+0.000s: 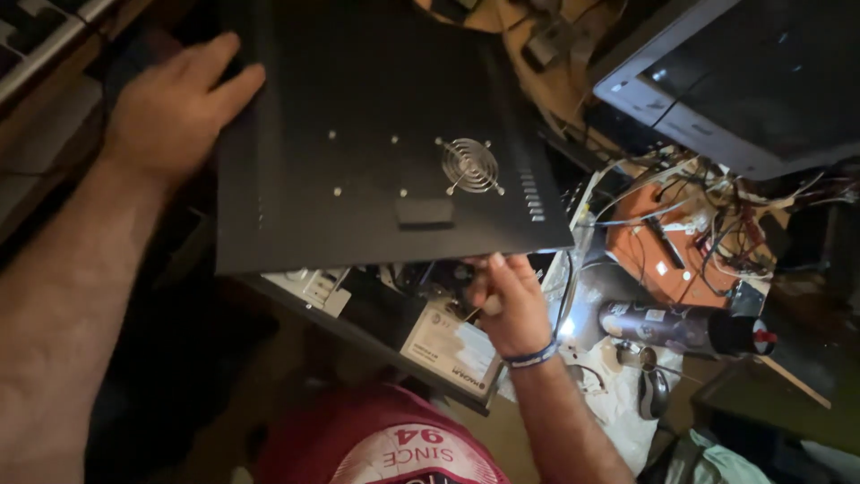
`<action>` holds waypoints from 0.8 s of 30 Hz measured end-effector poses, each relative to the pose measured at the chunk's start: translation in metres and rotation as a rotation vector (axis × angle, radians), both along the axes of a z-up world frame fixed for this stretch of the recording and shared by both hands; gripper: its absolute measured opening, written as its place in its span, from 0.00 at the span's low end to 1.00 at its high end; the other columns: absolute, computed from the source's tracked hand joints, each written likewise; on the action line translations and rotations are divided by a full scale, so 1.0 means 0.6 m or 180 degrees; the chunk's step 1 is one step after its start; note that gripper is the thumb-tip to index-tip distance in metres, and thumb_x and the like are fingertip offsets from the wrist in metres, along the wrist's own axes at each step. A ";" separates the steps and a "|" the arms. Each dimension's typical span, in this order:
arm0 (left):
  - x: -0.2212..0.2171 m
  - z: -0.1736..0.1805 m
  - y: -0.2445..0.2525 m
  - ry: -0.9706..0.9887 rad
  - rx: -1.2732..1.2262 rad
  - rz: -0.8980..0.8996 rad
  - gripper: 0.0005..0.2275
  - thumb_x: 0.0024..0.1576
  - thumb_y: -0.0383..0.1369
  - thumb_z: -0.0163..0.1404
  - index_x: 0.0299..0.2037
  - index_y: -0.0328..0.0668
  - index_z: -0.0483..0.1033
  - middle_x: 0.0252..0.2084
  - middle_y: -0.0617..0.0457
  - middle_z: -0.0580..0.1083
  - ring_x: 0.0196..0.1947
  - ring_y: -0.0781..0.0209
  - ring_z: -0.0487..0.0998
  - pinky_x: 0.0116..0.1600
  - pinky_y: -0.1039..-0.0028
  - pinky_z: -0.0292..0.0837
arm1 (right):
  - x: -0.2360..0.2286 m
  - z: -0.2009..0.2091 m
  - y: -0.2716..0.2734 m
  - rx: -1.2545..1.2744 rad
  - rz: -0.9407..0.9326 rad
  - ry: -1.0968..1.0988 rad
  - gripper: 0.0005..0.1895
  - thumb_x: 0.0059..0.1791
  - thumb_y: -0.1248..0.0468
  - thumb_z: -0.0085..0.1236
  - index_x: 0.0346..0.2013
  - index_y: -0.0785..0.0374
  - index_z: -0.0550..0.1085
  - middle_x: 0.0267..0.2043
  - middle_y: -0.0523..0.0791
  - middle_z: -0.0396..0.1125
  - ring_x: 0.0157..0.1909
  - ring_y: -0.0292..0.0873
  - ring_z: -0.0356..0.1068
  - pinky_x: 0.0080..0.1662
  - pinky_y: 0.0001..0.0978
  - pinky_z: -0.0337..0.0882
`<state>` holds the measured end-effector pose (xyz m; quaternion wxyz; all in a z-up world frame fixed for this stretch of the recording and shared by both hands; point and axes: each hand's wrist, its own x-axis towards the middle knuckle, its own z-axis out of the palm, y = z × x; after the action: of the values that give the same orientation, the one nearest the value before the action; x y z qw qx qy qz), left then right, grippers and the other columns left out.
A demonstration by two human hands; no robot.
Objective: Disassembling and reassembling a computer tower, including internal cable management and securing the side panel with a power screwdriver.
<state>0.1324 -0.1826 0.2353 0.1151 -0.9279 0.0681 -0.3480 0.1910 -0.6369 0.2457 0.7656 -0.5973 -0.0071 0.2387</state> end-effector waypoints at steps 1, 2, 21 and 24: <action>0.007 0.003 0.000 0.0044 -0.0023 0.0034 0.20 0.61 0.27 0.59 0.64 0.52 0.80 0.68 0.47 0.76 0.54 0.49 0.84 0.46 0.67 0.81 | 0.000 0.008 0.002 -0.0040 0.0013 0.0134 0.15 0.56 0.57 0.52 0.39 0.68 0.75 0.20 0.46 0.65 0.20 0.35 0.62 0.30 0.27 0.62; 0.009 0.004 -0.002 0.0078 -0.0048 0.0026 0.20 0.61 0.27 0.59 0.64 0.52 0.80 0.68 0.47 0.76 0.54 0.49 0.84 0.46 0.67 0.81 | 0.001 0.004 -0.001 -0.0066 0.0005 0.0168 0.15 0.56 0.57 0.52 0.39 0.68 0.75 0.20 0.46 0.65 0.20 0.35 0.62 0.30 0.27 0.62; 0.084 0.063 -0.080 0.1504 -0.2526 -0.0061 0.18 0.66 0.36 0.46 0.65 0.50 0.77 0.56 0.41 0.77 0.49 0.34 0.75 0.44 0.53 0.66 | 0.100 -0.029 -0.066 0.0553 -0.0161 0.0399 0.10 0.56 0.55 0.54 0.39 0.58 0.74 0.42 0.50 0.76 0.23 0.37 0.67 0.32 0.28 0.65; 0.083 0.035 -0.068 0.1130 -0.1384 -0.0486 0.30 0.56 0.20 0.51 0.72 0.45 0.74 0.59 0.39 0.76 0.49 0.36 0.76 0.39 0.53 0.71 | 0.095 -0.030 -0.065 0.0581 -0.0094 0.0428 0.15 0.56 0.54 0.54 0.48 0.63 0.74 0.46 0.52 0.75 0.23 0.34 0.66 0.29 0.19 0.65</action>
<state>0.1823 -0.2235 0.2564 -0.1268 -0.9694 0.0807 -0.1942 0.2479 -0.6760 0.2276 0.8190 -0.5078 0.0314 0.2652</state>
